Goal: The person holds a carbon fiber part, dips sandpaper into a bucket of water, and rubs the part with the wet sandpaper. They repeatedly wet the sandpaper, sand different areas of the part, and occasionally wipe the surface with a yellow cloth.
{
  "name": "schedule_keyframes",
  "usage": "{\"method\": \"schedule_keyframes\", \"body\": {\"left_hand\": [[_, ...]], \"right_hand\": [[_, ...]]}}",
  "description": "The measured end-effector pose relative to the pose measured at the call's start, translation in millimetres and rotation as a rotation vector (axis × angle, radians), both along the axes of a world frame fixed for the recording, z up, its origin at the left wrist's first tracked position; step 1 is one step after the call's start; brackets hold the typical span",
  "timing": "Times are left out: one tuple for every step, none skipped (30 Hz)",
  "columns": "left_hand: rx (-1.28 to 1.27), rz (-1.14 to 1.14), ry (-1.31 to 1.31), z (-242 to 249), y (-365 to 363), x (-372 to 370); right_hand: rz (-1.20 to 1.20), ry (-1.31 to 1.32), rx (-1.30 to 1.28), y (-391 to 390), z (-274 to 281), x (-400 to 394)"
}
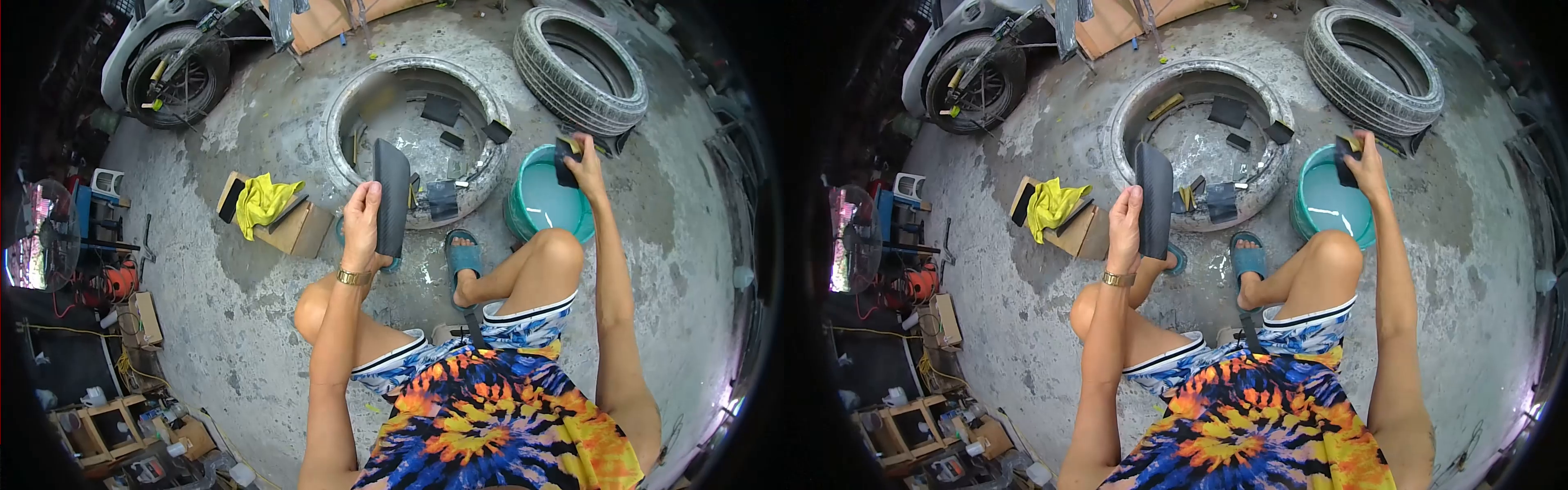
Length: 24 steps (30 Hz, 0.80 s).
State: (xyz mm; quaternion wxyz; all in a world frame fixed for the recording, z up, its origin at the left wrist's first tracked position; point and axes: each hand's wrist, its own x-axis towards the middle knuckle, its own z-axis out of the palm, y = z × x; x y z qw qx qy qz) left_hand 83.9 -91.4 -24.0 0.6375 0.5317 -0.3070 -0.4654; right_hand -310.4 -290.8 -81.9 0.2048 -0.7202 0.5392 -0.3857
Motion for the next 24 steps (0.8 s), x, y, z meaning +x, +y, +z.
{"method": "schedule_keyframes", "body": {"left_hand": [[-0.001, 0.018, 0.021, 0, 0, -2], [0.018, 0.026, 0.021, -1, 1, -2], [0.043, 0.025, -0.006, -1, -1, -1], [0.072, 0.019, -0.029, 2, -2, -2], [0.083, 0.038, -0.008, 6, -2, -2], [0.052, 0.036, 0.021, 0, -2, 4], [0.049, 0.067, 0.038, -6, -3, 13], [0.044, 0.104, 0.052, -12, -5, 23], [0.03, 0.121, 0.084, -12, -5, 32], [0.019, 0.137, 0.114, -8, -3, 38], [0.025, 0.204, 0.143, 3, -5, 37], [0.009, 0.246, 0.125, 17, -8, 33], [-0.022, 0.24, 0.145, 21, -11, 34], [-0.057, 0.237, 0.166, 24, -14, 35], [-0.052, 0.237, 0.176, 28, -18, 32], [-0.068, 0.263, 0.183, 34, -23, 27], [-0.083, 0.294, 0.188, 37, -25, 23], [-0.08, 0.304, 0.191, 39, -27, 19], [-0.059, 0.301, 0.229, 40, -28, 16], [-0.041, 0.299, 0.263, 41, -29, 19], [-0.005, 0.244, 0.327, 30, -27, 29], [0.02, 0.257, 0.388, 25, -28, 31], [0.046, 0.314, 0.411, 23, -30, 30], [0.068, 0.373, 0.431, 24, -32, 31]], "right_hand": [[0.006, -0.004, 0.013, -5, -23, -11], [0.025, 0.119, 0.169, -6, -44, -21], [0.045, 0.245, 0.325, -4, -64, -24], [0.062, 0.248, 0.321, 2, -83, -23], [0.072, 0.312, 0.378, 3, -99, -25], [0.077, 0.375, 0.428, 1, -107, -24], [0.04, 0.204, 0.352, 5, -102, -17], [0.039, 0.212, 0.365, -1, -93, -11], [0.01, 0.036, 0.319, -13, -83, -4], [-0.024, -0.142, 0.276, -22, -72, 5], [0.069, -0.108, 0.213, -30, -49, 19], [0.161, -0.074, 0.146, -38, -27, 36], [0.324, -0.034, 0.2, -46, -16, 54], [0.489, 0.006, 0.252, -50, -10, 76], [0.547, 0.167, 0.247, -45, -11, 105], [0.606, 0.327, 0.24, -39, -15, 136], [0.664, 0.461, 0.32, -29, -17, 164], [0.723, 0.594, 0.398, -18, -22, 188], [0.755, 0.664, 0.362, -10, -37, 209], [0.787, 0.73, 0.321, -3, -55, 224], [0.803, 0.726, 0.31, 1, -71, 233], [0.789, 0.794, 0.365, 5, -83, 241], [0.782, 0.858, 0.413, 5, -93, 250], [0.757, 0.838, 0.403, 8, -91, 255]]}}
